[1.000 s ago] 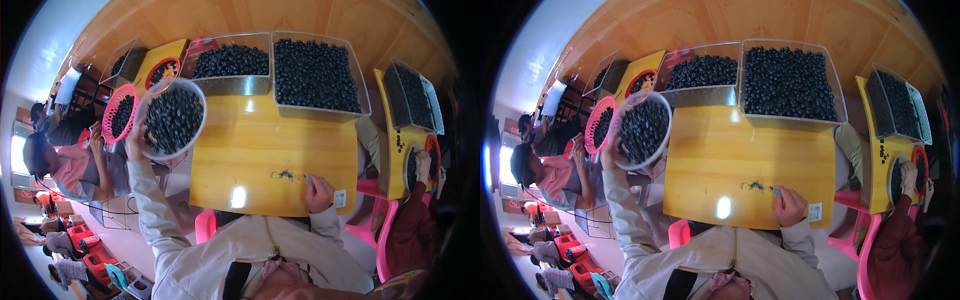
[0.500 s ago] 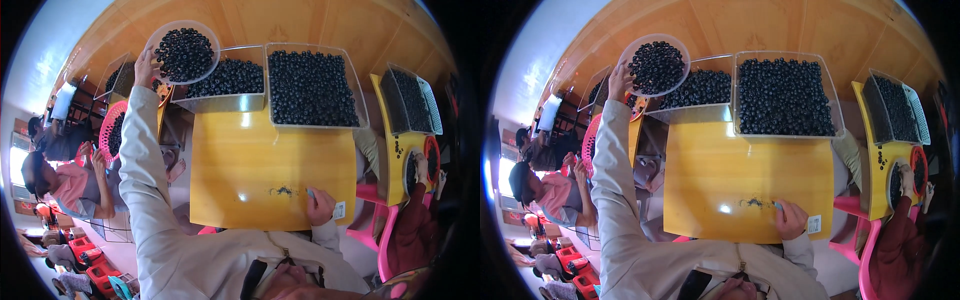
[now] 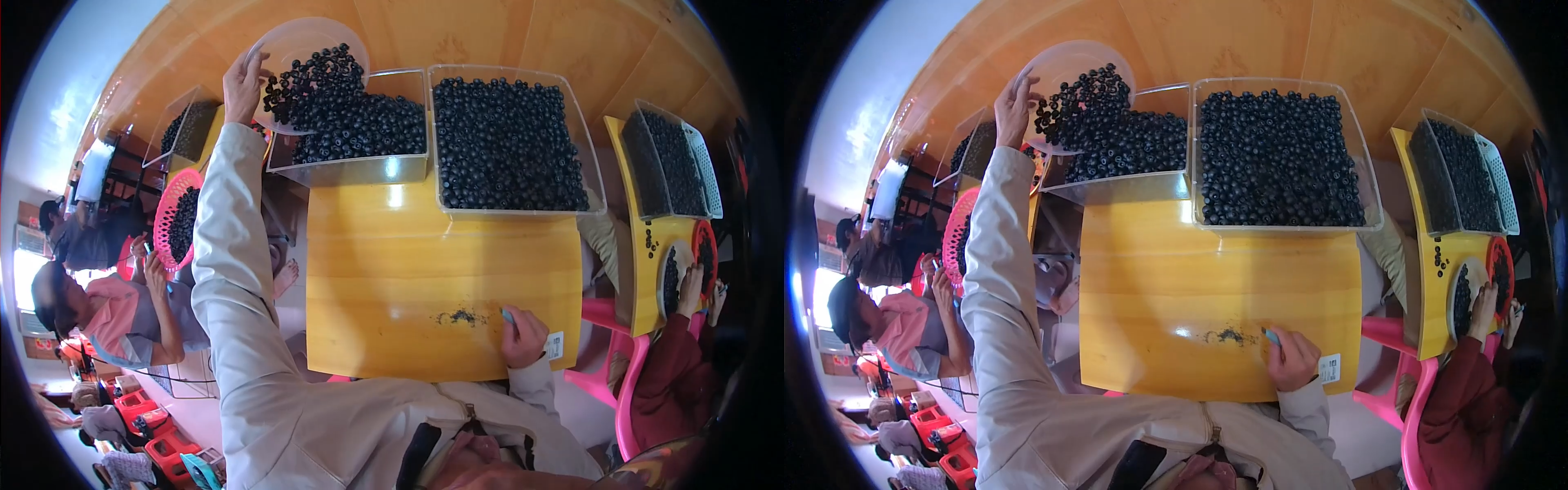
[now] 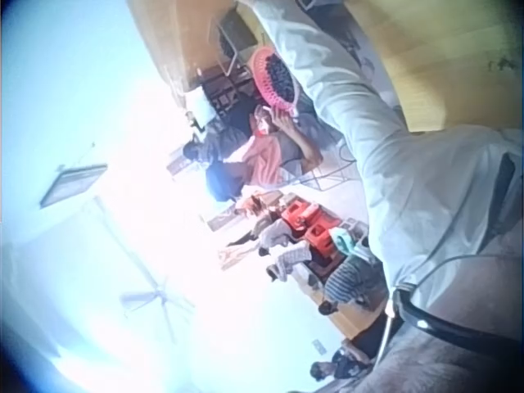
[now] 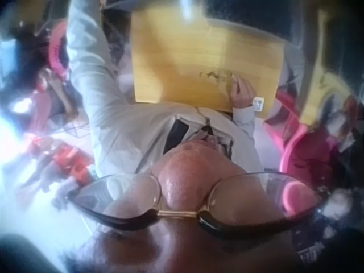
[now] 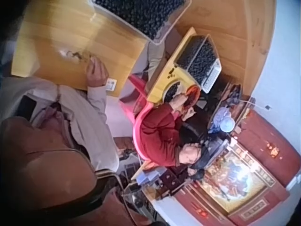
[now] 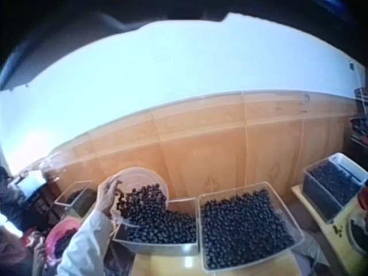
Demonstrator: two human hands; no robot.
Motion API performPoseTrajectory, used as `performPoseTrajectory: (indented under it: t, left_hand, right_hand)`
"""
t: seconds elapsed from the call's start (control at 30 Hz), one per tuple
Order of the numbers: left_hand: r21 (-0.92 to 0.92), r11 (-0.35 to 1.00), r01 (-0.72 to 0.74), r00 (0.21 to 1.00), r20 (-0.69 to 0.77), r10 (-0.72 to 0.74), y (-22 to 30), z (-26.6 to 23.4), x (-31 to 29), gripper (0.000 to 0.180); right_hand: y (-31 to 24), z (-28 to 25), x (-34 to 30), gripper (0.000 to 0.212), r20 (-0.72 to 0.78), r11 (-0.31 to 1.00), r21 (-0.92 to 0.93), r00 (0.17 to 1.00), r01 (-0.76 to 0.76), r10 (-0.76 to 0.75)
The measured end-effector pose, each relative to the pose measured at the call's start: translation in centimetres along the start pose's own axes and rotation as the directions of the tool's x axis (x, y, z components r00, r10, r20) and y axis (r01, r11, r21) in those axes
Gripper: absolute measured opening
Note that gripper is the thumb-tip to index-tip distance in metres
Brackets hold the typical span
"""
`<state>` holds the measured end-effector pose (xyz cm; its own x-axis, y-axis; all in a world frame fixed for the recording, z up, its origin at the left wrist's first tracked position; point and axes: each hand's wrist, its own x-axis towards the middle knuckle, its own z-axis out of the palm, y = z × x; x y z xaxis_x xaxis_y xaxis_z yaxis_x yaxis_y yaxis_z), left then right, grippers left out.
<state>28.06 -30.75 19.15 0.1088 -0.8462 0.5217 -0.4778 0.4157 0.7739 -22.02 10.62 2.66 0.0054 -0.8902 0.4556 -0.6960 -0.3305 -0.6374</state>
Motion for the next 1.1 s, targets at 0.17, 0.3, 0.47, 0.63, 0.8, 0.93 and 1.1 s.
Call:
performPoseTrajectory:
  t: [0.17, 0.3, 0.47, 0.63, 0.8, 0.93, 1.1]
  left_hand:
    - [0.212, 0.932, -0.294, 0.956, 0.047, 0.290, 2.4, 2.4, -0.4, 0.030]
    - [0.404, 0.699, -0.590, 0.793, 0.132, 0.594, 6.3, 4.1, -1.7, 0.025]
    - [0.544, 0.505, -0.670, 0.694, 0.217, 0.687, 8.4, 4.3, -3.4, 0.036]
    - [0.589, 0.471, -0.657, 0.658, 0.142, 0.740, 8.8, 2.9, -4.0, 0.036]
    - [0.544, 0.554, -0.630, 0.626, -0.068, 0.777, 9.7, 0.7, -4.5, 0.025]
    - [0.328, 0.806, -0.493, 0.737, -0.335, 0.587, 9.7, -1.4, -7.2, 0.020]
    - [0.019, 0.992, -0.123, 0.912, -0.393, 0.121, 11.8, -1.8, -16.5, 0.026]
  right_hand:
    - [0.6, 0.1, -0.2, 0.024, -0.006, 1.000, -0.007, 1.000, -0.007, 0.007]
    - [0.6, 0.0, -0.1, 0.023, -0.014, 1.000, -0.006, 1.000, -0.021, 0.021]
    - [0.6, -0.1, -0.1, 0.024, 0.000, 0.999, -0.028, 1.000, -0.021, 0.021]
    - [0.3, -0.3, 0.2, 0.024, -0.011, 1.000, -0.014, 1.000, -0.010, 0.010]
    - [0.0, -0.4, 0.5, 0.024, -0.026, 1.000, 0.004, 0.999, 0.023, -0.022]
    - [-0.2, -0.7, 0.4, 0.025, -0.014, 0.999, -0.038, 1.000, 0.004, -0.004]
    - [0.2, -0.9, 0.0, 0.025, -0.068, 0.996, -0.073, 0.997, 0.042, -0.047]
